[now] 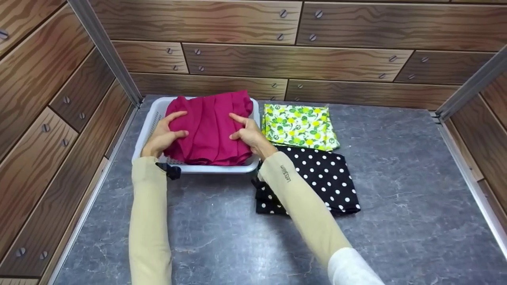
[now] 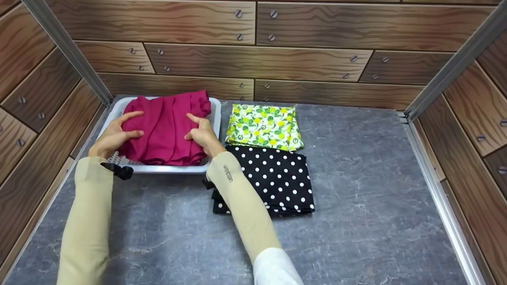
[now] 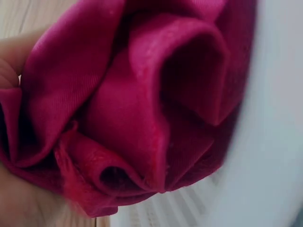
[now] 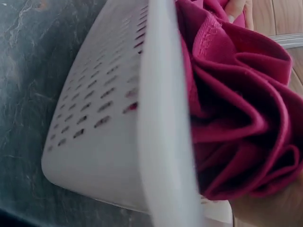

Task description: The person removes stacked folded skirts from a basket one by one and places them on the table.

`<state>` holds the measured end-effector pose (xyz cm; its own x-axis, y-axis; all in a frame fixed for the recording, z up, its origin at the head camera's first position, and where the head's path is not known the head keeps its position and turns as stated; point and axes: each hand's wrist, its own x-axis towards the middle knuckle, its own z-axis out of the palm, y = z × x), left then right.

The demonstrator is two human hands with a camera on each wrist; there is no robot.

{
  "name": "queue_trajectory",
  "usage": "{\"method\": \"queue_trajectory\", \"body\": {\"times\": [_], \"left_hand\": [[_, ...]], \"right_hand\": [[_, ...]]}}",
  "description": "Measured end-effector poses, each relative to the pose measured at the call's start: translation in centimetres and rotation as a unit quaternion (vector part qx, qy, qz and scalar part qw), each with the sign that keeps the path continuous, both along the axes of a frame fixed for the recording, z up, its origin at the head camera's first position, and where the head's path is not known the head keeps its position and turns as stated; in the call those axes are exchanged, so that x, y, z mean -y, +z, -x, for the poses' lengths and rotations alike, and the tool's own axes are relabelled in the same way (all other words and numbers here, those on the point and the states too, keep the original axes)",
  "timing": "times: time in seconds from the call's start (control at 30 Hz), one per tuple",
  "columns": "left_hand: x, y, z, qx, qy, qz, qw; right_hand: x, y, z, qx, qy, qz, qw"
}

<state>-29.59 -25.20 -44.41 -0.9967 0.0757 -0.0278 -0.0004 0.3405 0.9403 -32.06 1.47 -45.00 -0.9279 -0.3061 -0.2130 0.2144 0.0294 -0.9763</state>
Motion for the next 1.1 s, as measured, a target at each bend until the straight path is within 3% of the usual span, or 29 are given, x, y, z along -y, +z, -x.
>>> {"method": "queue_trajectory", "body": {"times": [0.17, 0.6, 1.1], "left_hand": [[-1.2, 0.7, -0.1, -0.021, -0.001, 0.008, 0.9997], [-3.6, 1.5, -0.6, -0.039, 0.009, -0.058, 0.9975], [-8.2, 2.2, -1.1, -0.059, -0.017, -0.101, 0.9931]], "right_hand": [[-1.0, 0.5, 0.0, -0.013, -0.009, -0.003, 1.000], [-4.6, 1.9, -0.6, 0.011, -0.016, 0.040, 0.999], [-10.6, 2.9, -2.3, 0.012, -0.031, 0.068, 0.997]]}}
